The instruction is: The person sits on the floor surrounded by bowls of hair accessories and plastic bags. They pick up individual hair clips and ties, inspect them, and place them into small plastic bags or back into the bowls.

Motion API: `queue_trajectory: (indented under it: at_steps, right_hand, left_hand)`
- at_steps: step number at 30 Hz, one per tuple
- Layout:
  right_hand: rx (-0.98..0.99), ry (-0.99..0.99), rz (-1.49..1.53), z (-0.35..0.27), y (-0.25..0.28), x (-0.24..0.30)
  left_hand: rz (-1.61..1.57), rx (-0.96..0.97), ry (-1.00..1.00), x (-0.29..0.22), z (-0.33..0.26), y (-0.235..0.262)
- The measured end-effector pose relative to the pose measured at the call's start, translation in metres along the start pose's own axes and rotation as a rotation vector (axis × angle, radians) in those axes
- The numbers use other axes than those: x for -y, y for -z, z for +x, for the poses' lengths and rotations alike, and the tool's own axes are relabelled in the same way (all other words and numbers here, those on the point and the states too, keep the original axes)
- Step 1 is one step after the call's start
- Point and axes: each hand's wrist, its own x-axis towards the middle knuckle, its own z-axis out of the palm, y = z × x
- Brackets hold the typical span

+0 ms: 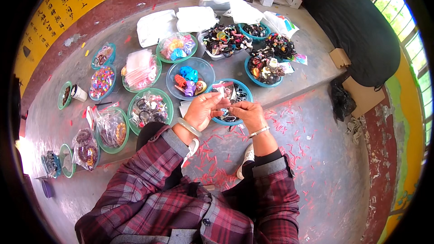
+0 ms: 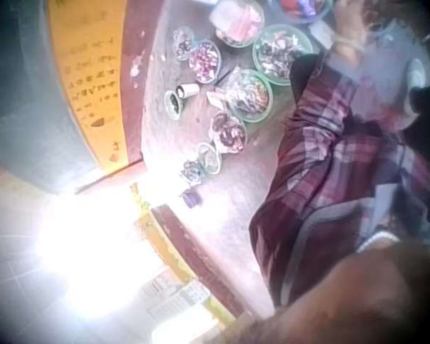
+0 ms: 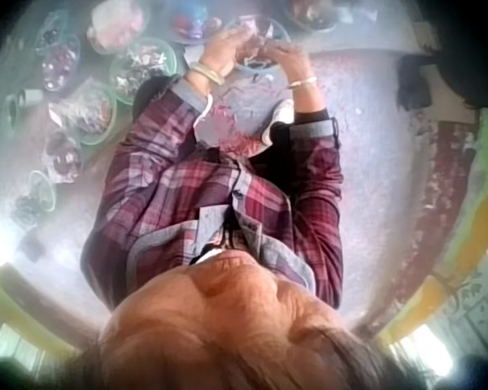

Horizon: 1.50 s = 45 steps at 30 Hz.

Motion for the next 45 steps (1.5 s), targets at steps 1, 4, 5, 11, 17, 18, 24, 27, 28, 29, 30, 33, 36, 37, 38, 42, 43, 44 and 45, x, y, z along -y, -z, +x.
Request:
queue_trajectory:
  at_steps: [1, 4, 5, 11, 17, 18, 24, 27, 28, 29, 30, 33, 36, 37, 38, 42, 43, 44, 45]
  right_hand:
    - [-0.025, 0.001, -0.029, -0.001, -0.001, 0.002]
    - [-0.111, 0.038, -0.066, 0.002, 0.003, -0.004]
    - [-0.141, 0.056, -0.070, 0.003, 0.004, -0.006]
    - [-0.522, 0.738, -1.296, -0.006, -0.019, 0.010]
    - [-0.371, 0.794, -1.364, -0.012, -0.032, 0.009]
    - [-0.326, 0.788, -1.273, -0.014, -0.035, 0.015]
    - [-0.313, 0.273, -0.313, -0.002, -0.005, 0.008]
    - [-0.097, 0.006, -0.128, -0.003, 0.004, 0.015]
    - [-0.040, -0.014, -0.086, -0.002, 0.003, 0.016]
    - [-0.026, 0.006, -0.069, -0.002, 0.003, 0.013]
    - [-0.014, 0.025, -0.053, -0.001, 0.004, 0.009]
    - [-0.054, 0.036, -0.019, -0.001, 0.002, 0.005]
    - [-0.061, 0.012, 0.023, 0.000, 0.001, 0.005]
    - [-0.052, 0.002, 0.039, 0.000, 0.001, 0.005]
    - [-0.044, 0.003, 0.052, 0.001, 0.002, 0.003]
    - [-0.035, -0.007, 0.079, 0.001, 0.005, 0.000]
    - [-0.038, -0.012, 0.079, 0.001, 0.004, 0.001]
    - [-0.059, -0.009, 0.067, 0.002, 0.004, 0.000]
    - [-0.081, -0.006, 0.054, 0.002, 0.003, -0.002]
  left_hand:
    - [0.014, -0.002, -0.013, 0.001, 0.000, -0.001]
    - [0.078, -0.068, -0.104, 0.011, 0.005, 0.001]
    - [0.104, -0.101, -0.144, 0.015, 0.007, 0.002]
    - [0.251, -0.049, -0.094, 0.021, -0.006, -0.016]
    - [0.116, -0.036, -0.059, 0.019, -0.004, -0.014]
    - [0.105, -0.040, -0.076, 0.020, -0.003, -0.008]
    - [0.271, -0.043, -0.079, 0.011, 0.000, -0.003]
    - [0.339, 0.059, -0.091, 0.009, -0.004, -0.007]
    - [0.368, 0.056, -0.079, 0.010, -0.004, -0.008]
    - [0.397, 0.053, -0.068, 0.010, -0.004, -0.008]
    - [0.425, 0.051, -0.054, 0.011, -0.003, -0.009]
    - [0.361, 0.097, -0.095, 0.013, -0.004, -0.013]
    - [0.332, 0.047, -0.058, 0.014, -0.003, -0.010]
    - [0.340, 0.021, -0.062, 0.015, -0.003, -0.010]
    - [0.349, -0.006, -0.067, 0.016, -0.003, -0.009]
    - [0.261, -0.019, -0.018, 0.012, -0.002, -0.010]
    - [0.260, -0.023, -0.019, 0.012, -0.003, -0.010]
    - [0.259, -0.027, -0.019, 0.012, -0.003, -0.010]
    - [0.258, -0.031, -0.020, 0.012, -0.003, -0.010]
